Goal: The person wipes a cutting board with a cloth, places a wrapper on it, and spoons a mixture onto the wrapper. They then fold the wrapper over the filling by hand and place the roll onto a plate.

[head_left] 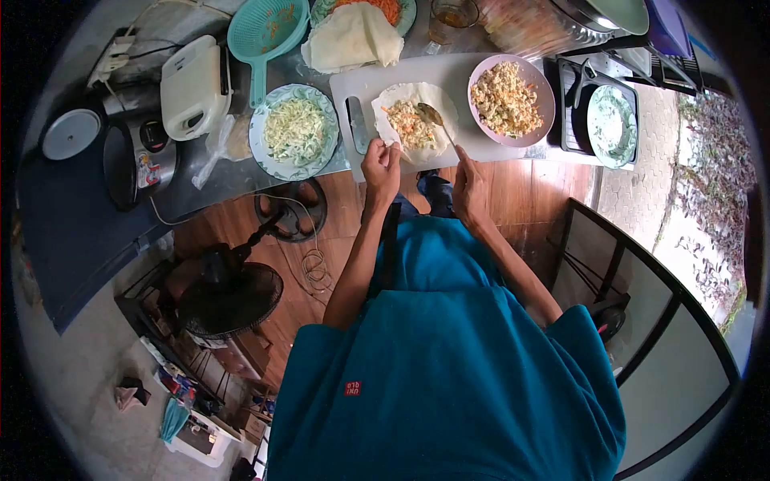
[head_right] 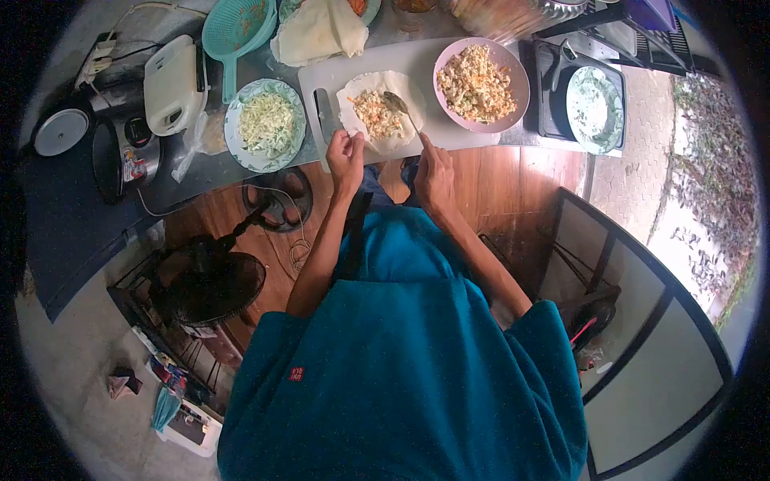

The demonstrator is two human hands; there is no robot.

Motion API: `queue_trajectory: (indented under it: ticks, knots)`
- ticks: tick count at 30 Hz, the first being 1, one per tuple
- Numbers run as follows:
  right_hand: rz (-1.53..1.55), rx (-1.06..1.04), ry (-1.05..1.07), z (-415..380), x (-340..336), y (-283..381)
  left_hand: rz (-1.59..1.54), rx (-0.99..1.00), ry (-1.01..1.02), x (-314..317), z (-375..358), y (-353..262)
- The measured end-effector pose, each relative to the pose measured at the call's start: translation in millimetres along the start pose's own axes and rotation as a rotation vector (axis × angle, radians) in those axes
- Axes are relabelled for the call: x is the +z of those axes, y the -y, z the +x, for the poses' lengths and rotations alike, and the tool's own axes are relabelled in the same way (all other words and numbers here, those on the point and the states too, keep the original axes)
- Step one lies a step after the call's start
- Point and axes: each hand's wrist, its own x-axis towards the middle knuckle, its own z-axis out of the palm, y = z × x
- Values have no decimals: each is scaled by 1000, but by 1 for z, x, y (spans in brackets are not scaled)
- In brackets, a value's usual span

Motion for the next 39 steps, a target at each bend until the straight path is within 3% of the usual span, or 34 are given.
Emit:
queue_trajectory:
  ticks: [6,12,15,20,22,23,25,28,32,35,36,38,39]
  knots:
    - [-53,-136,-17,20,-10,2,-6,46,-55,1,-1,10]
    - [-133,-375,6,67,-23,-8,-170,-42,-171,12,3,-8]
    - [-264,-576,168,84,-33,-15,-145,-62,-171,8,12,1]
    - [-264,-622,236,97,-49,-17,-160,-71,-236,11,10,4]
    - [-273,-630,269,106,-50,-9,236,61,-271,16,5,-15]
    - [-267,-629,269,111,-48,-8,241,62,-271,17,5,-13]
    - [-302,-718,284,119,-47,-8,452,288,-285,22,8,-10]
    - [-293,-776,330,123,-50,-10,491,209,-299,27,9,-10]
    - [-158,-636,287,109,-63,-8,574,210,-336,22,13,1]
    - [43,-348,200,93,-79,-14,575,208,-388,16,23,9]
    - [30,-344,194,85,-85,-18,552,176,-347,10,30,9]
    - [180,-33,-7,73,-99,-29,480,-53,-363,8,36,-5]
    - [258,-73,-108,71,-102,-40,493,-65,-347,6,39,-9]
